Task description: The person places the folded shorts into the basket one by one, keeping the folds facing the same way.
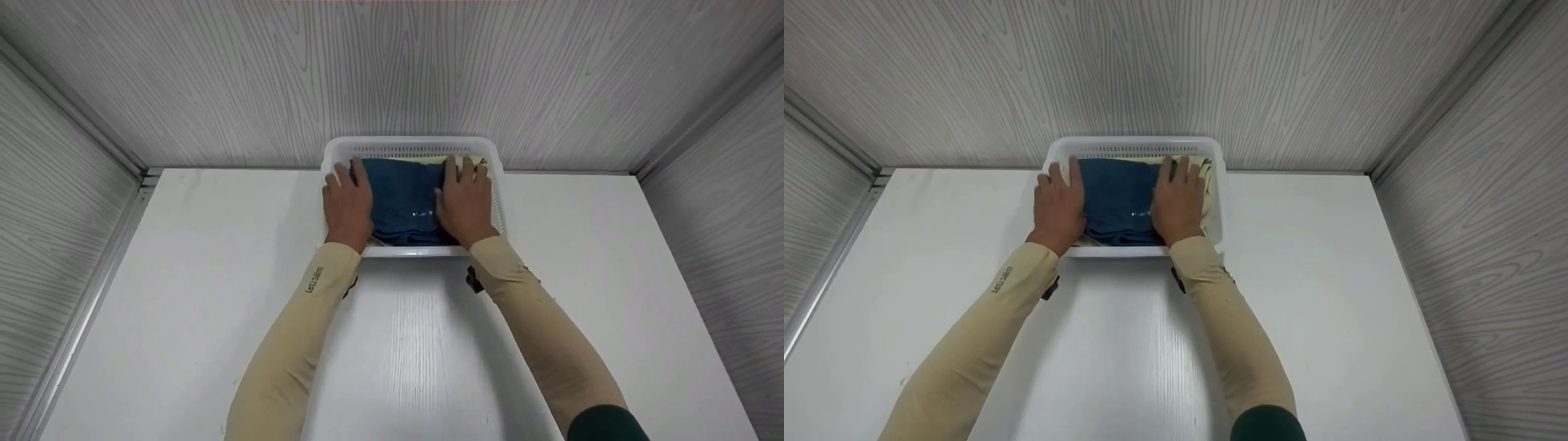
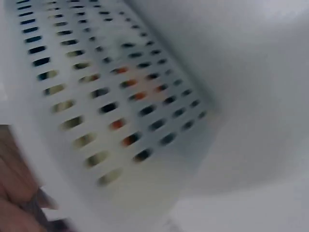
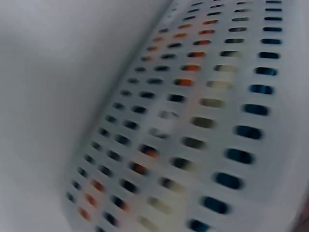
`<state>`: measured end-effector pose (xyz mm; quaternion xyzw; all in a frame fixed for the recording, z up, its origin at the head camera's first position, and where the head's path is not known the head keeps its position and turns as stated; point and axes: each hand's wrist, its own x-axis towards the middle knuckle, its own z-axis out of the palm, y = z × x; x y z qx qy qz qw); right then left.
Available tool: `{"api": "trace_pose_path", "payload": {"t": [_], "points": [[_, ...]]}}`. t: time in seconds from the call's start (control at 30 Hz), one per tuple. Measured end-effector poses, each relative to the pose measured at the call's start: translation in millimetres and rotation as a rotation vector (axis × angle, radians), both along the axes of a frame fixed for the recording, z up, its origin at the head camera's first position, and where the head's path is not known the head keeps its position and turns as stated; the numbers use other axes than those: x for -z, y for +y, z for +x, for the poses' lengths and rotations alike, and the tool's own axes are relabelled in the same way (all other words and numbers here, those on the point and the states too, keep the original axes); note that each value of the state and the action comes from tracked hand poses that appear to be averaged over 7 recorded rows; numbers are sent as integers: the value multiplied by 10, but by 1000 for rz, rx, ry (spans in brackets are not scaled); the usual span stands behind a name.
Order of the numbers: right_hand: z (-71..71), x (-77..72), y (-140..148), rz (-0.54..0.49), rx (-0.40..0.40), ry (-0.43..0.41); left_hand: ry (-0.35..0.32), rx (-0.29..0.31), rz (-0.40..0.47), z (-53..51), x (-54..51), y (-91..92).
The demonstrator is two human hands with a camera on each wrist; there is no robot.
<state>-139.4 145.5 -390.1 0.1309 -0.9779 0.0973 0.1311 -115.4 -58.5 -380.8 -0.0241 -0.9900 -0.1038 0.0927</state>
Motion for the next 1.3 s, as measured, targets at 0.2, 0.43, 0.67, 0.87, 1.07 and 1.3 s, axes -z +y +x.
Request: {"api": "trace_pose_path", "payload": {"t": [0.2, 0.43, 0.67, 0.87, 1.07, 1.3], "points": [[37, -41, -35, 103, -107, -243, -172, 271, -6, -24, -133, 146], [48, 123, 58, 125, -73, -598, -641, 236, 35, 56, 72, 156], [120, 150, 86, 158, -48, -774, -749, 201, 82, 232, -39, 177], [189, -20, 78, 180, -38, -860, -796, 199, 124, 341, -220, 169], [241, 103, 58, 181, -34, -798, -779, 201, 135, 277, -3, 170], [389, 405, 100, 204, -114, -788, -667, 257, 193, 210, 654, 186]]}}
